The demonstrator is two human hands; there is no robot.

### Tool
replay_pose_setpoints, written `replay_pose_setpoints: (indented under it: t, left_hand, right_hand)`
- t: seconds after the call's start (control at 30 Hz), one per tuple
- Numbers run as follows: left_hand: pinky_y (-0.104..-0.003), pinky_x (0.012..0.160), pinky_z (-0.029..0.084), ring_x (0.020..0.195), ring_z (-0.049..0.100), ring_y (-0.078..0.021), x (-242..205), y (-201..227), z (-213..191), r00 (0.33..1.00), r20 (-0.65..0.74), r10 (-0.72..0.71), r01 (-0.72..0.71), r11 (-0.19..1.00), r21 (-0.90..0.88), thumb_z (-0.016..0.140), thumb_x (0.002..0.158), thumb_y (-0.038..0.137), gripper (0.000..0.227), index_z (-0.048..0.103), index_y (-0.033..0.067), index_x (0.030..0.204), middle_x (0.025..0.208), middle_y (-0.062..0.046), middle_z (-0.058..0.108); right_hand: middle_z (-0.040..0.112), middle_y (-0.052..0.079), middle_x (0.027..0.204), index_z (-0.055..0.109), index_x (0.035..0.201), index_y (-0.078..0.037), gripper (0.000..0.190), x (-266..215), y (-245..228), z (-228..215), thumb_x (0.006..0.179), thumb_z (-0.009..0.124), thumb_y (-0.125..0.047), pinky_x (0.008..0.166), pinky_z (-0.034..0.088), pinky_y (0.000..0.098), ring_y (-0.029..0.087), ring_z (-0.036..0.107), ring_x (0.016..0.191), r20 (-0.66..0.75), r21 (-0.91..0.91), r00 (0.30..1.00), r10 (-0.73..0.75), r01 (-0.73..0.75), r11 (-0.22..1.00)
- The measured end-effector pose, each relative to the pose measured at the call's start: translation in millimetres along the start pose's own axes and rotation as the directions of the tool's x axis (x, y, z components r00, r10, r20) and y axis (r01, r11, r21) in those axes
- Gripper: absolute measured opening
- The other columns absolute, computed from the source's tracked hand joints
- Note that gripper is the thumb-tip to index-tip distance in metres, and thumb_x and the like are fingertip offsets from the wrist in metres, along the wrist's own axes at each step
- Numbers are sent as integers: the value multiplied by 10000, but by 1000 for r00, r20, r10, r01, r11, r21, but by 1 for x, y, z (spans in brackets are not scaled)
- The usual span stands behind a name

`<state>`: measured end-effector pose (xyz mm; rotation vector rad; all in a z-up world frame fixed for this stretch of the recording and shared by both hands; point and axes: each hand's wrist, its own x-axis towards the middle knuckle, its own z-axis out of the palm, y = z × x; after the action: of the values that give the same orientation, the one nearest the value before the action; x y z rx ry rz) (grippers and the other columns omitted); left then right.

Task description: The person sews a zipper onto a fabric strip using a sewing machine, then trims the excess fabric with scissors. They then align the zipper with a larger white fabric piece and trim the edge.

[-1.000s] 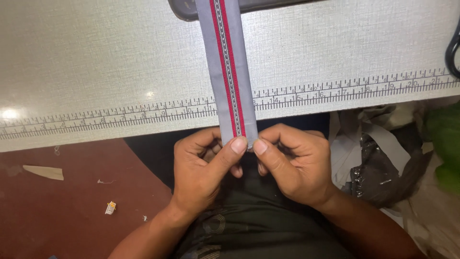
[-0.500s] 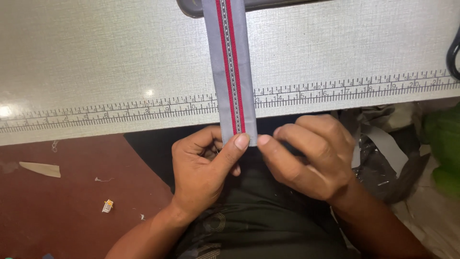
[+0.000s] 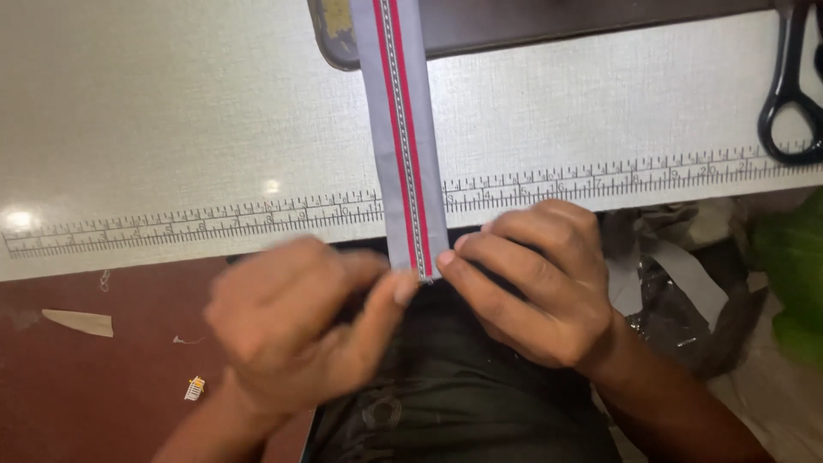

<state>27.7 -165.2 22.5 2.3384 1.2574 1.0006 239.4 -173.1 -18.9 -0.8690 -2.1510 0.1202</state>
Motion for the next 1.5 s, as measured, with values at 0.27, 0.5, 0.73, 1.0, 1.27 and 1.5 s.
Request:
replay_pose_setpoints:
  t: [0.27, 0.5, 0.73, 1.0, 1.27, 1.5]
  left_hand:
    - [-496, 984, 524, 1127, 652, -427, 74, -83, 5, 922, 114, 369, -380, 920, 100, 744, 1107, 101, 258, 700, -122, 1231, 1216, -274, 680]
    - [-574, 1023, 538, 1229, 644, -470, 94, -105, 18, 850, 229, 475, -515, 841, 169, 797, 1079, 287, 440, 666, -91, 1260, 1285, -298, 649]
    - [-539, 1077, 486, 1319, 607, -395, 93, -100, 13, 861, 277, 427, -501, 808, 310, 781, 1013, 457, 553, 723, -12, 1301, 1362, -261, 675]
    - [-570, 1057, 464, 1258, 649, -345, 96, -107, 12, 846, 297, 443, -520, 811, 270, 731, 976, 525, 530, 732, 93, 1283, 1346, -203, 671]
    - [-583, 1057, 436, 1250, 656, -322, 98, -107, 13, 860, 283, 424, -498, 817, 290, 723, 956, 536, 517, 749, 121, 1262, 1365, -185, 671]
    - [-581, 1062, 428, 1266, 647, -303, 104, -115, 15, 865, 286, 412, -490, 815, 310, 720, 927, 554, 544, 745, 145, 1286, 1376, -163, 671]
  right_hand:
    - [745, 134, 1056, 727, 961, 5, 27, 10, -12, 1, 942, 708, 1, 975, 546, 487, 349, 742, 1037, -23, 153, 993, 116, -111, 982]
    - [740, 191, 1008, 688, 922, 61, 64, 12, 0, -5, 954, 638, 38, 935, 584, 495, 375, 753, 1021, 58, 157, 998, 3, -12, 988]
    - [702, 273, 1155, 673, 1018, 76, 180, 16, 5, -14, 1011, 518, -15, 1016, 549, 576, 461, 705, 1144, 181, 167, 981, -70, 39, 985]
    - [750, 202, 1080, 702, 949, 22, 162, 30, 0, -19, 1013, 558, -19, 949, 546, 518, 379, 761, 1077, 206, 59, 974, -89, 79, 995]
    - [767, 155, 1038, 706, 909, -9, 189, 34, 2, -18, 1009, 548, -31, 905, 551, 504, 326, 769, 1064, 197, 34, 977, -86, 80, 996]
    - [778, 115, 1008, 706, 877, -31, 186, 39, 9, -13, 989, 558, -21, 884, 533, 465, 284, 781, 1036, 172, 3, 981, -91, 91, 996]
